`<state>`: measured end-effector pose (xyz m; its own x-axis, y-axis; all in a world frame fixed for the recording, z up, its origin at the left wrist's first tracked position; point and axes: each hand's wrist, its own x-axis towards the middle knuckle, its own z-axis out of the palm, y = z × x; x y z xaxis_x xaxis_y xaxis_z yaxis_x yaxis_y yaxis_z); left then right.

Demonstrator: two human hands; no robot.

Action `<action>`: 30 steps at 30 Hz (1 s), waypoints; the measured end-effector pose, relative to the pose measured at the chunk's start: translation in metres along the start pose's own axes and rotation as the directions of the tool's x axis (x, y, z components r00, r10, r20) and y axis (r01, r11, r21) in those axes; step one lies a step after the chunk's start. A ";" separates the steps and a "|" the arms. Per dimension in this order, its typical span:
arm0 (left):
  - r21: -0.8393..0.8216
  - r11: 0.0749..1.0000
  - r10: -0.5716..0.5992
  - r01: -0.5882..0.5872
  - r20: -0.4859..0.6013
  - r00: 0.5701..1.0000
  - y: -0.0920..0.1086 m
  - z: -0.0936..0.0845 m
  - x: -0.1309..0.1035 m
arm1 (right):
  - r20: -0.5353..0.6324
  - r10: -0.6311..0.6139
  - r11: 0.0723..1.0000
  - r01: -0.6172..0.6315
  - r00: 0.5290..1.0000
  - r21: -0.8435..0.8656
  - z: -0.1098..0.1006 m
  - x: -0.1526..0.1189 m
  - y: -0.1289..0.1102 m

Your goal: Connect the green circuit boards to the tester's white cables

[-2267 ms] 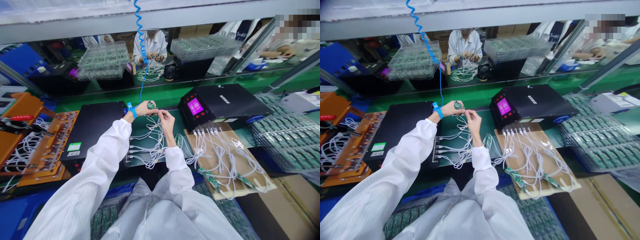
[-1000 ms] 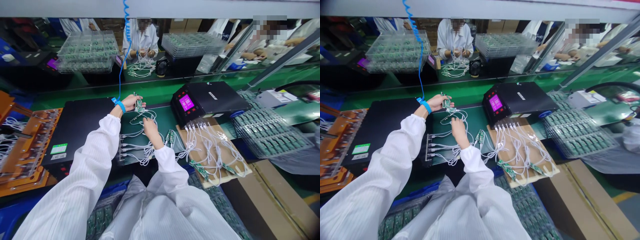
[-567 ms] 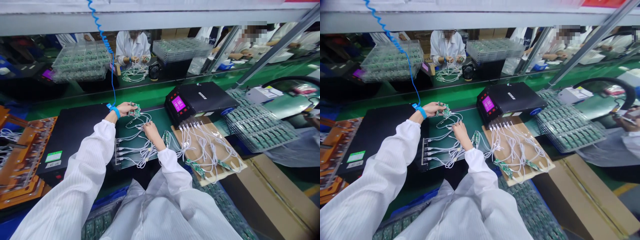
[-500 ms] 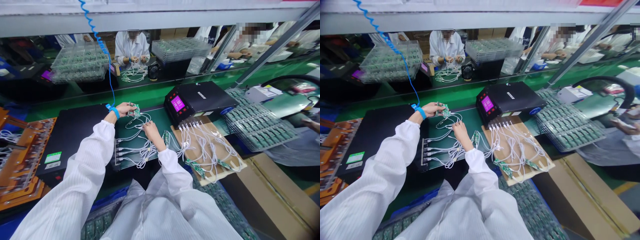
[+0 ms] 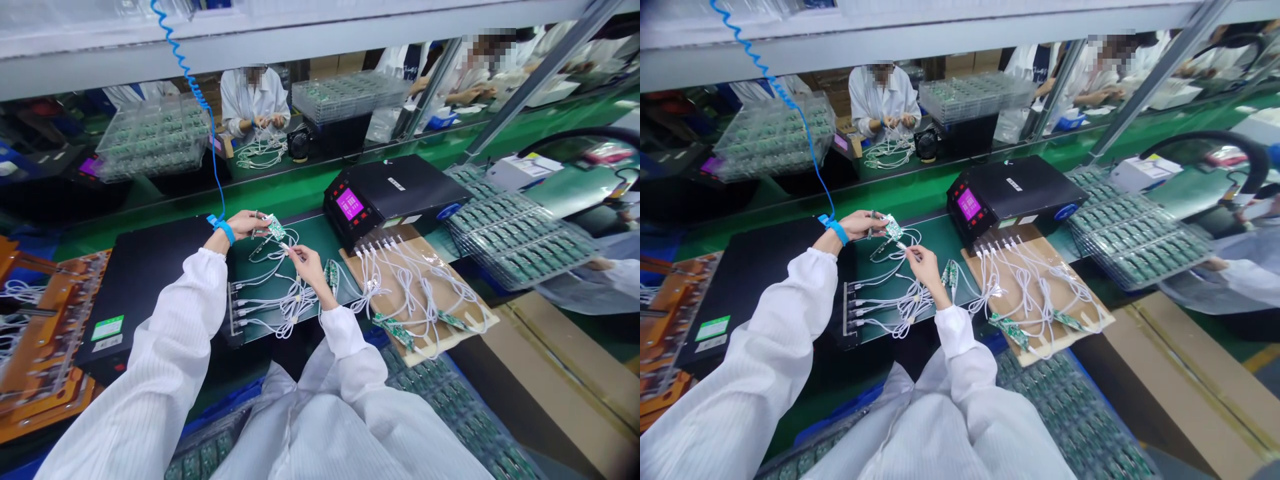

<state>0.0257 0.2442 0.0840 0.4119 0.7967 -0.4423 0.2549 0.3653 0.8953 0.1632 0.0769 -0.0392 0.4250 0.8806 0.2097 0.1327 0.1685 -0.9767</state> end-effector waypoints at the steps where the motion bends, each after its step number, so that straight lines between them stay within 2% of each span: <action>1: 0.005 1.000 0.000 0.000 0.002 1.000 0.000 0.000 0.000 | -0.017 0.003 1.000 -0.003 1.000 0.007 0.001 0.000 -0.001; 18: 0.006 1.000 -0.003 0.002 0.020 1.000 -0.002 -0.001 0.002 | -0.053 0.051 0.999 -0.050 0.997 0.019 0.003 0.000 -0.011; 26: 0.012 1.000 0.024 -0.025 0.049 0.999 -0.003 0.004 -0.003 | -0.185 0.072 0.997 -0.064 0.980 0.044 0.013 -0.003 -0.009; 30: 0.027 0.998 0.054 -0.055 0.052 0.997 -0.001 0.007 -0.007 | -0.202 0.058 0.998 -0.051 0.978 0.037 0.016 -0.004 -0.007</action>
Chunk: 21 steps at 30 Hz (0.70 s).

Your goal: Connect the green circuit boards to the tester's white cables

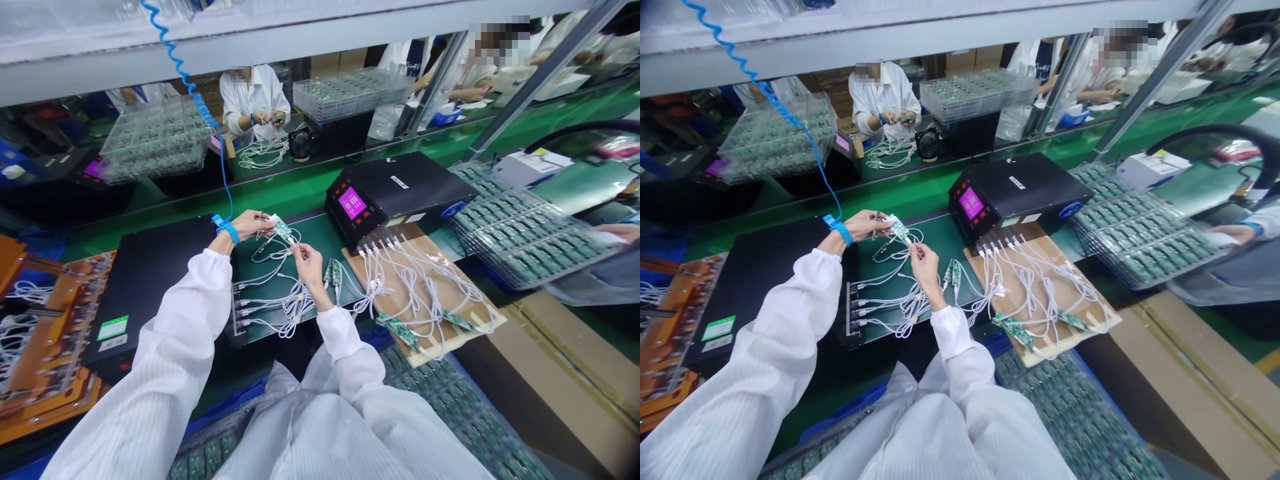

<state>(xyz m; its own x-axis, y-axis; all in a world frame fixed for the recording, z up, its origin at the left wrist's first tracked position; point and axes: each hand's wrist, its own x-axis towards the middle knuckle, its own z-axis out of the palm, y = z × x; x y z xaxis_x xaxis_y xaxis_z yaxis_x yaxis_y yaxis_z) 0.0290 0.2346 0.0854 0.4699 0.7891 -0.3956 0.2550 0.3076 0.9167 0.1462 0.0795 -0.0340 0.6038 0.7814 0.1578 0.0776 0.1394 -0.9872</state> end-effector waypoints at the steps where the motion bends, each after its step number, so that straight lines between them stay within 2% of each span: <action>1: 0.011 1.000 0.001 -0.001 -0.003 1.000 0.000 0.000 0.000 | -0.001 -0.004 1.000 0.004 1.000 0.005 0.000 0.000 0.000; 6: 0.071 0.997 -0.009 0.013 -0.055 0.998 -0.004 -0.001 0.001 | 0.008 -0.049 0.999 0.049 0.999 -0.019 0.001 -0.002 -0.004; 9: 0.099 0.995 -0.003 0.010 -0.075 0.997 -0.005 -0.001 0.001 | 0.010 -0.082 0.993 0.082 0.997 -0.080 0.001 0.001 -0.007; 11: 0.112 0.994 0.015 -0.008 -0.067 0.998 -0.003 0.000 0.001 | 0.053 -0.120 0.981 0.127 0.991 -0.148 -0.001 0.004 -0.008; 14: 0.112 0.991 0.077 -0.073 -0.039 0.996 -0.001 0.004 0.001 | 0.198 -0.206 0.911 0.262 0.958 -0.318 -0.008 0.006 -0.009; 17: 0.095 0.984 0.153 -0.150 -0.022 0.988 0.001 0.007 0.005 | 0.337 -0.235 0.786 0.382 0.912 -0.486 -0.016 0.005 -0.011; 19: 0.080 0.978 0.197 -0.195 -0.025 0.980 0.002 0.009 0.006 | 0.343 -0.243 0.724 0.405 0.907 -0.558 -0.019 0.001 -0.012; 21: 0.049 0.970 0.237 -0.236 -0.008 0.971 0.003 0.012 0.004 | 0.256 -0.287 0.721 0.384 0.923 -0.577 -0.021 -0.003 -0.014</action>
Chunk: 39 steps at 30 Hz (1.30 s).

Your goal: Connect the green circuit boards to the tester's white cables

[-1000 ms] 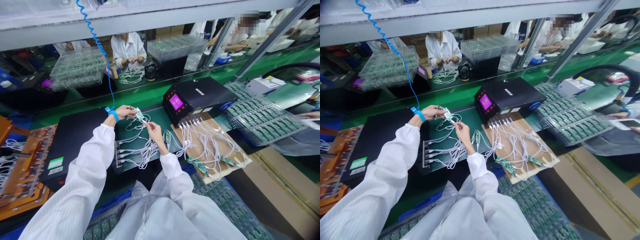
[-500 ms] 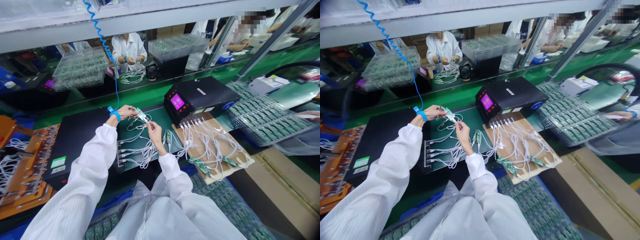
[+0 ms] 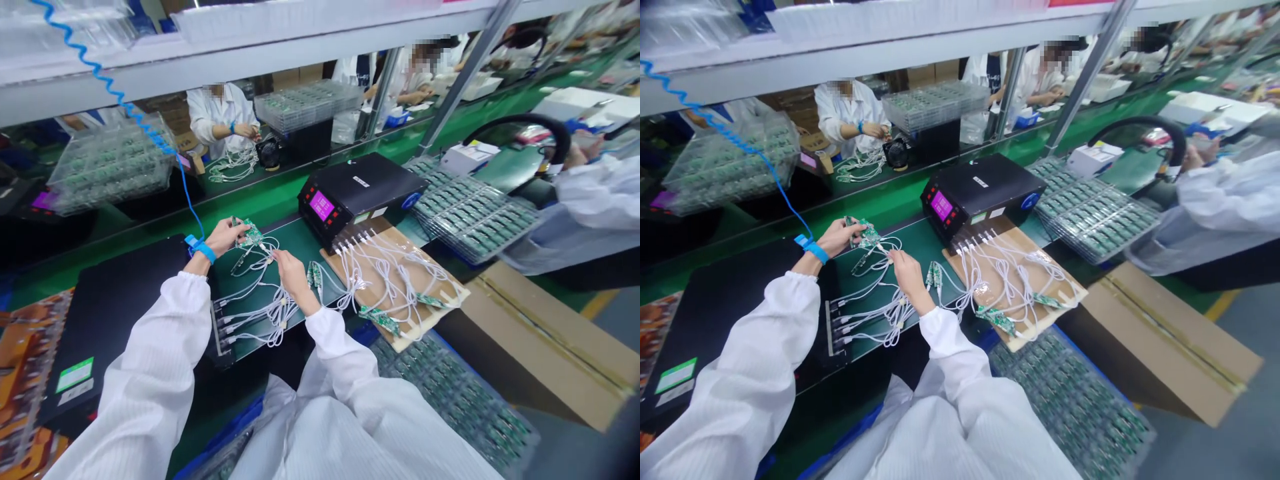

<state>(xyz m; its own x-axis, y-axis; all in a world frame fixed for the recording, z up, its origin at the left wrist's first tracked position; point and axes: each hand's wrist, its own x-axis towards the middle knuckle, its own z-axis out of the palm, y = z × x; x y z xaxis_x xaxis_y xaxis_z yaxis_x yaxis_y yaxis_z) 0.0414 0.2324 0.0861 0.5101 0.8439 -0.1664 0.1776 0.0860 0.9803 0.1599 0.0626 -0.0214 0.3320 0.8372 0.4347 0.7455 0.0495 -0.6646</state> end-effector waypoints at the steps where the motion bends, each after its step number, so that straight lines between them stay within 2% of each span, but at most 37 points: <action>1: -0.023 1.000 0.020 -0.019 0.030 0.999 0.001 0.002 -0.002 | -0.076 0.028 0.999 -0.026 0.997 0.033 -0.001 -0.002 -0.001; 3: -0.070 0.996 0.061 -0.052 0.131 0.990 0.004 0.005 -0.008 | -0.208 0.118 0.980 -0.080 0.971 0.181 -0.001 -0.005 -0.004; 6: -0.047 0.995 0.102 -0.093 0.269 0.958 0.007 0.013 -0.018 | -0.287 0.218 0.919 -0.098 0.933 0.382 -0.006 -0.006 -0.010; 8: 0.034 0.991 0.115 -0.130 0.280 0.953 0.008 0.019 -0.023 | -0.340 0.184 0.935 -0.057 0.922 0.350 -0.011 -0.005 -0.014; 11: 0.145 0.972 0.150 -0.184 0.218 0.965 0.010 0.027 -0.028 | -0.422 0.106 0.971 -0.001 0.900 0.241 -0.018 -0.001 -0.021; 13: 0.185 0.959 0.174 -0.214 0.214 0.961 0.012 0.030 -0.029 | -0.443 0.090 0.964 0.034 0.892 0.265 -0.019 0.004 -0.025; 19: 0.245 0.935 0.161 -0.258 0.354 0.921 0.018 0.027 -0.032 | -0.505 0.120 0.909 0.110 0.855 0.402 -0.010 0.016 -0.029; 26: 0.317 0.897 0.168 -0.307 0.398 0.902 0.016 0.024 -0.033 | -0.434 0.215 0.829 0.072 0.875 0.555 -0.010 0.014 -0.028; 33: 0.229 0.950 0.085 -0.213 0.468 0.880 0.011 0.025 -0.031 | -0.345 0.339 0.723 -0.009 0.875 0.690 -0.005 0.014 -0.030; 39: 0.186 0.967 0.068 -0.173 0.466 0.882 0.011 0.026 -0.032 | -0.330 0.312 0.667 0.042 0.891 0.744 -0.008 0.015 -0.031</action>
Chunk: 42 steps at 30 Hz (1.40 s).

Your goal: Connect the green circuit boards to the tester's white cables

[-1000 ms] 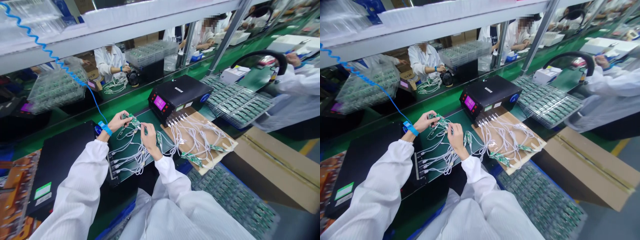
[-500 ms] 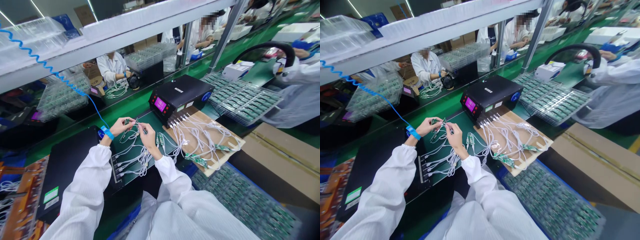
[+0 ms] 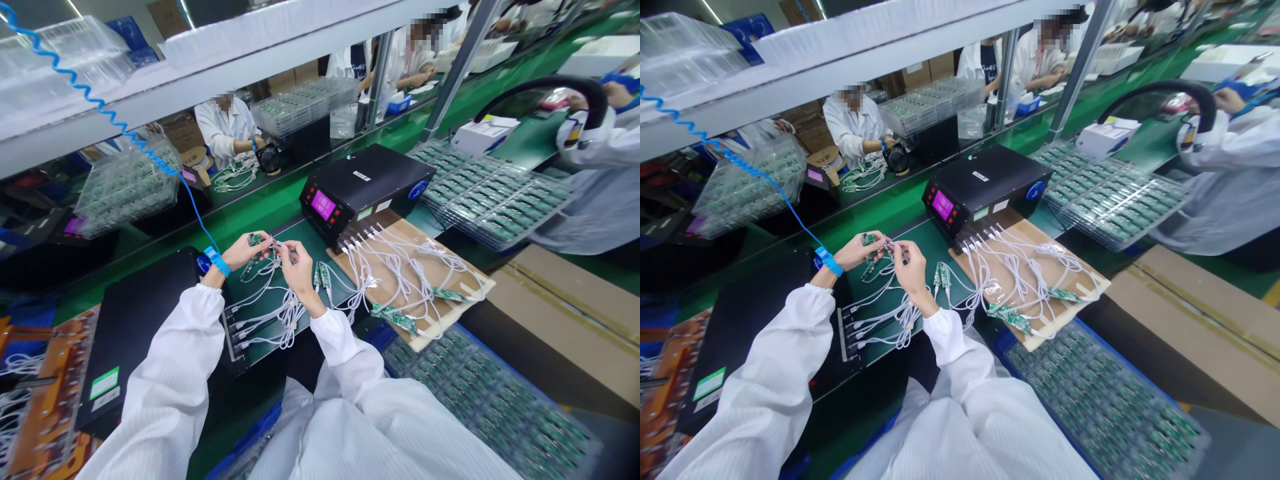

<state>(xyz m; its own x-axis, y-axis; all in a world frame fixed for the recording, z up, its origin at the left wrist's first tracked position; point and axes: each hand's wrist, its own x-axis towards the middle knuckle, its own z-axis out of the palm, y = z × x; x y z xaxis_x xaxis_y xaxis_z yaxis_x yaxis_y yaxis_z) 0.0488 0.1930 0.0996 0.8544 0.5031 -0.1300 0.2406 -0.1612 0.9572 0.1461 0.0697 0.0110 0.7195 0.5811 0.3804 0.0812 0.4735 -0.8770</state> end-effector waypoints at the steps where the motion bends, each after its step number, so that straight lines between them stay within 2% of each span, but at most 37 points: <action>1: -0.007 1.000 -0.003 0.003 0.002 1.000 0.000 0.000 0.000 | -0.002 0.006 1.000 -0.006 1.000 0.001 0.000 0.000 0.000; 5: -0.033 0.999 -0.008 0.009 0.004 1.000 -0.001 0.001 0.000 | -0.012 0.018 1.000 -0.018 1.000 0.018 -0.001 -0.001 -0.001; 11: -0.036 0.999 -0.038 0.038 0.011 0.999 -0.003 0.000 0.001 | -0.027 -0.039 0.999 0.038 0.999 -0.037 0.000 0.000 -0.006; 17: -0.066 0.997 -0.030 0.031 0.018 0.999 -0.004 0.000 0.002 | -0.061 0.003 1.000 -0.003 0.998 0.002 -0.001 0.003 -0.004; 23: -0.060 0.998 -0.036 0.037 0.028 0.999 -0.004 -0.001 0.001 | -0.029 -0.019 1.000 0.020 0.999 0.024 -0.003 0.002 -0.007; 32: -0.050 0.998 -0.038 0.040 0.051 0.998 -0.003 0.000 0.000 | -0.010 0.044 0.999 -0.044 0.999 0.018 -0.007 0.003 -0.008; 42: -0.074 0.996 -0.036 0.043 0.098 0.995 0.000 -0.001 -0.003 | 0.062 0.007 1.000 -0.008 0.998 0.017 -0.011 0.005 -0.009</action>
<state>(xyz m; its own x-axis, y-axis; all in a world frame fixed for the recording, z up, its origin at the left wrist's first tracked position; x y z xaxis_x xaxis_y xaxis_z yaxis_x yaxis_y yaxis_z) 0.0463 0.1920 0.1005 0.8861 0.4232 -0.1888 0.2424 -0.0763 0.9672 0.1564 0.0607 0.0174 0.6760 0.6242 0.3916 0.0635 0.4800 -0.8749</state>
